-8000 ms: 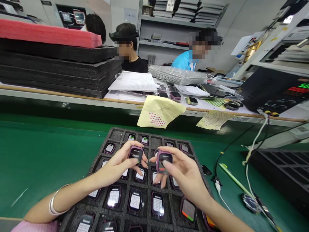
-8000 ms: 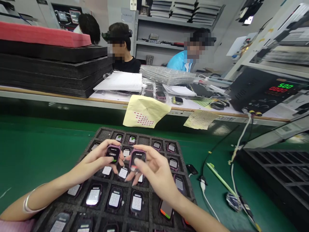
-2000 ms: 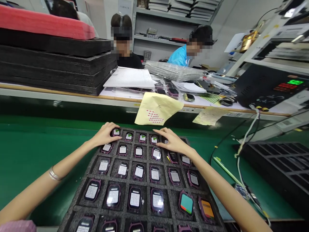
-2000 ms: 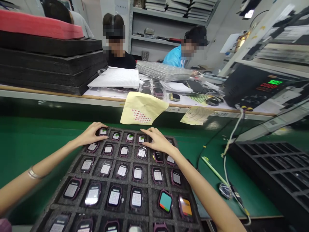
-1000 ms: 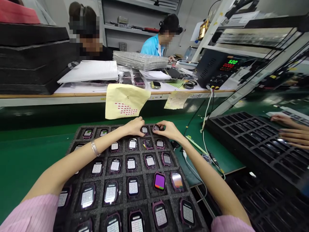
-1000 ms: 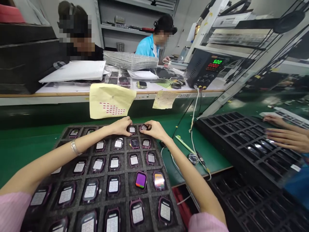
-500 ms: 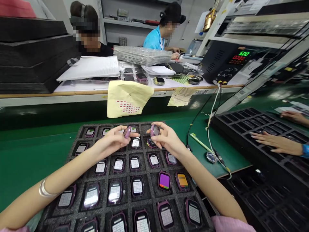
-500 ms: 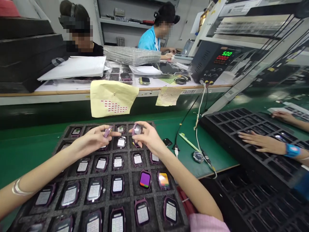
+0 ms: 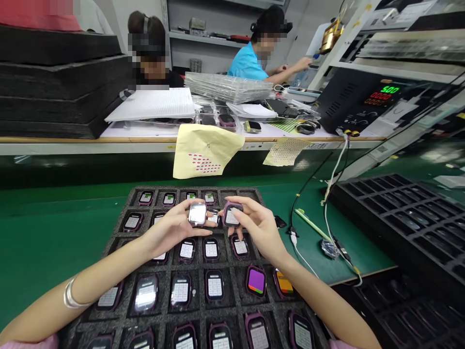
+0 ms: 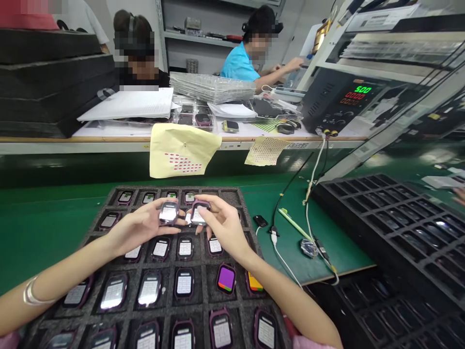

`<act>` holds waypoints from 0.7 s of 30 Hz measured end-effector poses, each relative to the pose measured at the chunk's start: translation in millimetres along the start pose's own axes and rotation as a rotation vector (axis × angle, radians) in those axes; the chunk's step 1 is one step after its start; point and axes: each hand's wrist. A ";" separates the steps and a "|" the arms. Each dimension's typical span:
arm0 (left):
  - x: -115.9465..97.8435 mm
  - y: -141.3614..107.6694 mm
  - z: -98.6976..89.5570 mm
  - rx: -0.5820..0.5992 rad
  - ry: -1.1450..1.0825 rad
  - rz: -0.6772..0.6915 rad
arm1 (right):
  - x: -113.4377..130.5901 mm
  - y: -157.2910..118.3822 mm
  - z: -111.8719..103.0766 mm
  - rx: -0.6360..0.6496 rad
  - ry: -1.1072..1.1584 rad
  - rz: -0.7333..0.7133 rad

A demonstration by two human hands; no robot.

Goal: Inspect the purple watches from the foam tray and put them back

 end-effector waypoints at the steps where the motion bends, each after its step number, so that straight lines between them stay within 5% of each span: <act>1: 0.6 -0.3 1.3 0.001 0.030 0.013 | -0.4 -0.5 1.2 -0.009 -0.021 0.006; 11: 12.4 3.1 1.9 -0.100 0.374 0.170 | 5.8 -8.0 3.4 0.015 -0.041 0.018; 21: 13.9 -4.0 6.8 -0.050 0.236 0.189 | 1.1 -9.8 3.8 -0.003 0.008 0.035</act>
Point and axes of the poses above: each hand's wrist, its own y-axis towards the middle knuckle, its own z-axis out of the palm, x = y × z, and after that the axes turned 5 degrees about x, right-handed
